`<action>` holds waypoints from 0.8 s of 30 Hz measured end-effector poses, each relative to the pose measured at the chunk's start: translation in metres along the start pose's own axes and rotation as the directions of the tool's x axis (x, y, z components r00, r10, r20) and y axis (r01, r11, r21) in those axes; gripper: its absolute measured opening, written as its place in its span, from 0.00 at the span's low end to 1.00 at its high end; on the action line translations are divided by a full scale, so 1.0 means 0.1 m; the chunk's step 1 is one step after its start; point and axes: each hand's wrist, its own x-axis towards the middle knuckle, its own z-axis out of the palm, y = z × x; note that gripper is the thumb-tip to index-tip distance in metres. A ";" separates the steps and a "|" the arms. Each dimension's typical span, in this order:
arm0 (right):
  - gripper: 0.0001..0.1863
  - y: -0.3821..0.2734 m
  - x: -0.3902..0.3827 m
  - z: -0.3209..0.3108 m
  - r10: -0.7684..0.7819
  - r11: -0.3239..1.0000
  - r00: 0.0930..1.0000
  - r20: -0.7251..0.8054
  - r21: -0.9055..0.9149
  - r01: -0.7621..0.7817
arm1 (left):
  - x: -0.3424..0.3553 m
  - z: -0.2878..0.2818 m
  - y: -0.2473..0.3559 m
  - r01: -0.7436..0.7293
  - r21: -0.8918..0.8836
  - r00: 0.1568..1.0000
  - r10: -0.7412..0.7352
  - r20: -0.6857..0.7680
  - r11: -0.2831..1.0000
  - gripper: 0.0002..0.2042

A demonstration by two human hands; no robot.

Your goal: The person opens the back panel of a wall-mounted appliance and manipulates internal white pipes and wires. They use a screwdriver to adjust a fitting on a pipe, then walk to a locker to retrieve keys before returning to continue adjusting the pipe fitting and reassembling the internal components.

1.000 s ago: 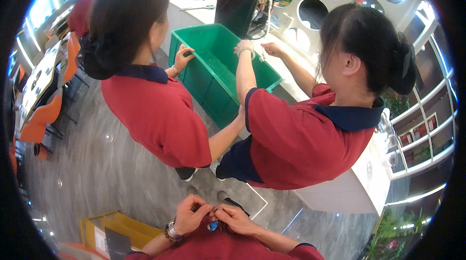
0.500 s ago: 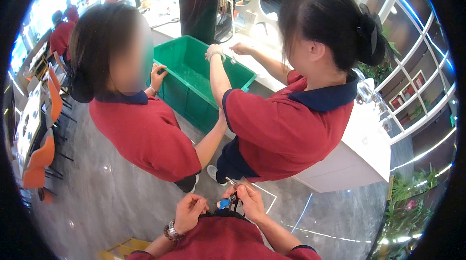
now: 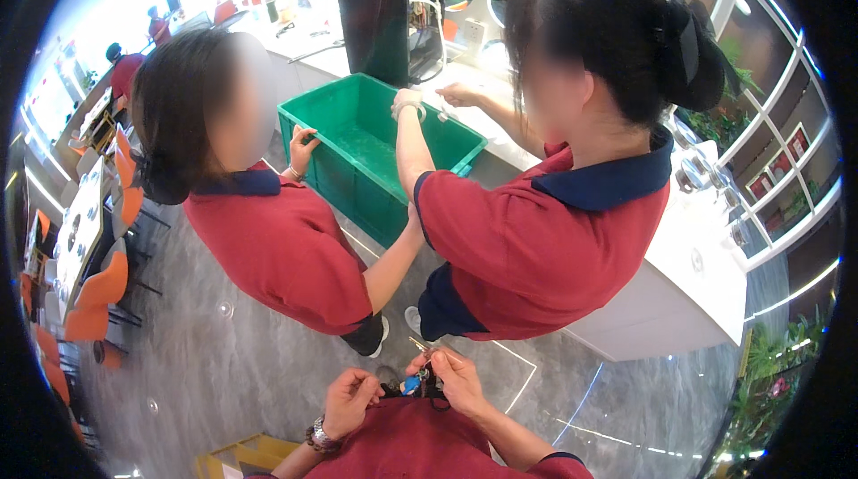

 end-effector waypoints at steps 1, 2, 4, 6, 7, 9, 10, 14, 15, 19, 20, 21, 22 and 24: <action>0.22 0.01 0.01 -0.02 0.014 1.000 1.000 0.001 0.000 -0.014 | 0.00 0.03 -0.01 0.000 0.016 1.000 0.000 0.004 1.000 0.07; 0.22 0.01 0.02 -0.04 0.027 1.000 1.000 0.004 -0.001 -0.027 | 0.00 0.05 -0.01 -0.001 0.033 1.000 0.001 0.007 0.999 0.07; 0.23 0.00 0.06 -0.07 0.001 0.999 1.000 -0.003 -0.033 -0.001 | 0.03 0.10 -0.03 -0.009 0.033 1.000 0.009 0.014 0.999 0.07; 0.23 -0.01 0.09 -0.02 -0.007 0.995 1.000 -0.004 -0.101 0.007 | 0.01 0.09 -0.03 -0.013 0.007 1.000 0.013 -0.014 1.000 0.07; 0.23 -0.02 0.07 -0.02 -0.008 0.987 1.000 -0.014 -0.158 0.006 | -0.04 0.11 -0.03 0.009 0.022 1.000 -0.009 0.004 1.000 0.07; 0.22 -0.07 0.10 0.03 -0.017 0.975 0.998 -0.064 -0.222 0.003 | -0.02 0.13 0.01 0.000 0.060 1.000 0.000 -0.001 0.998 0.08; 0.22 0.01 0.09 -0.03 -0.028 0.982 0.997 -0.073 -0.190 0.014 | 0.00 0.14 0.02 0.007 0.105 0.999 -0.010 0.033 0.994 0.08; 0.19 -0.08 0.00 0.06 -0.010 0.977 0.999 -0.042 -0.214 0.001 | 0.08 0.19 0.07 -0.027 0.083 0.997 0.022 0.068 0.996 0.08; 0.19 -0.16 -0.02 0.15 0.081 0.948 0.993 -0.087 -0.300 -0.103 | 0.12 0.20 0.12 -0.063 0.113 0.996 0.056 0.069 0.992 0.08; 0.21 -0.15 0.07 0.26 0.010 0.908 0.996 0.093 -0.418 0.030 | 0.31 0.25 0.29 -0.237 -0.081 0.967 0.243 0.078 0.968 0.08; 0.21 -0.11 0.08 0.23 0.023 0.912 0.992 0.122 -0.410 0.029 | 0.31 0.25 0.39 -0.209 -0.107 0.970 0.220 0.108 0.972 0.08; 0.21 -0.09 0.10 0.23 0.039 0.915 0.988 0.152 -0.402 0.026 | 0.30 0.26 0.44 -0.180 -0.133 0.971 0.197 0.135 0.975 0.08; 0.21 -0.16 0.08 0.28 0.049 0.898 0.992 0.118 -0.441 0.008 | 0.31 0.28 0.46 -0.190 -0.125 0.973 0.204 0.108 0.974 0.07; 0.22 -0.08 0.13 0.25 -0.071 0.879 0.992 0.107 -0.463 0.113 | 0.42 0.37 0.29 -0.317 -0.109 0.946 0.323 0.042 0.942 0.06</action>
